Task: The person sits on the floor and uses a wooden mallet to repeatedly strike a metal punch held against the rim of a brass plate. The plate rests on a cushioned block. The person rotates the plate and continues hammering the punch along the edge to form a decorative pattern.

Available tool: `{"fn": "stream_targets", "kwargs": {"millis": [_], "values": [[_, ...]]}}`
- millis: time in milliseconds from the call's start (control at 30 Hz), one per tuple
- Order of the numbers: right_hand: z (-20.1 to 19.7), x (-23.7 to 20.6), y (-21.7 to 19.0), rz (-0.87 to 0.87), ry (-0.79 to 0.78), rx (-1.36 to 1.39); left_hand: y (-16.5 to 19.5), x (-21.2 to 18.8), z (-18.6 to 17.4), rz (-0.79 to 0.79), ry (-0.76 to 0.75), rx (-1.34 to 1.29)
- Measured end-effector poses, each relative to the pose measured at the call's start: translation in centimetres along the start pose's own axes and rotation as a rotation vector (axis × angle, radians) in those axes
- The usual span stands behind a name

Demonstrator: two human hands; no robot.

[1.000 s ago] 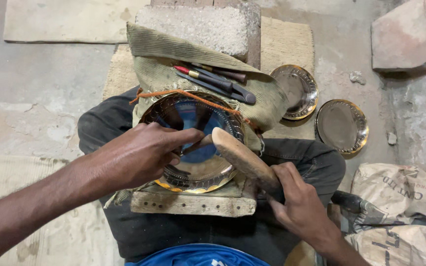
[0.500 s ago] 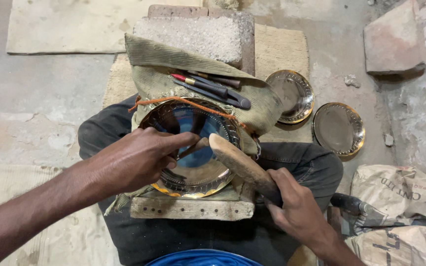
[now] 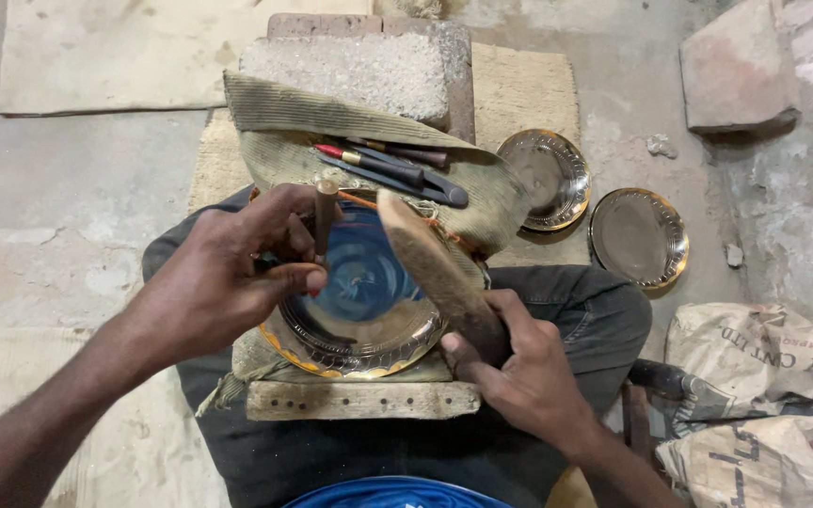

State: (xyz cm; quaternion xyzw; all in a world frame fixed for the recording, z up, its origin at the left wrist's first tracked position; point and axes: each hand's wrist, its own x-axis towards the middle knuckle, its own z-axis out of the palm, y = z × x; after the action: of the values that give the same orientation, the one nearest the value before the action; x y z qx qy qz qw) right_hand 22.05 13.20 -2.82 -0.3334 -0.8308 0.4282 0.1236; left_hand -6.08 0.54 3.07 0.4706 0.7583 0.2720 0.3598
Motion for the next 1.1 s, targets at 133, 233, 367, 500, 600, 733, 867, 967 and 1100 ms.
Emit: {"fn": "stream_targets", "kwargs": {"millis": [133, 233, 367, 500, 600, 733, 867, 967, 1100], "values": [[0.5, 2.3, -0.9, -0.054, -0.007, -0.021, -0.2, -0.6, 0.3, -0.048, -0.034, -0.157], [-0.3, 4.5, -1.1, -0.207, 0.156, -0.045, -0.2, -1.3, 1.1, -0.080, -0.066, -0.277], [-2.2, 6.3, -1.5, -0.057, 0.158, -0.074, 0.0, -1.6, 2.7, -0.134, -0.093, -0.310], [-2.1, 5.5, -1.6, -0.322, 0.039, -0.148, -0.2, -1.7, 3.6, -0.149, -0.076, -0.245], [-1.2, 4.9, -1.3, -0.222, -0.026, -0.020, -0.4, -1.7, 3.8, -0.096, -0.031, -0.246], [-0.8, 6.6, -1.2, -0.264, 0.093, -0.065, -0.2, -2.1, 4.2, -0.072, 0.004, -0.272], [-1.3, 7.8, -1.9, -0.361, 0.090, -0.103, 0.0, -2.3, 5.8, -0.101, 0.050, -0.280], [-2.1, 7.1, -2.1, -0.474, 0.080, -0.169, -0.1, -2.1, 7.8, -0.123, 0.090, -0.305], [-4.3, 5.9, -1.0, -0.453, 0.056, -0.322, -0.3, -1.9, 10.5, -0.004, 0.239, -0.340]]}}
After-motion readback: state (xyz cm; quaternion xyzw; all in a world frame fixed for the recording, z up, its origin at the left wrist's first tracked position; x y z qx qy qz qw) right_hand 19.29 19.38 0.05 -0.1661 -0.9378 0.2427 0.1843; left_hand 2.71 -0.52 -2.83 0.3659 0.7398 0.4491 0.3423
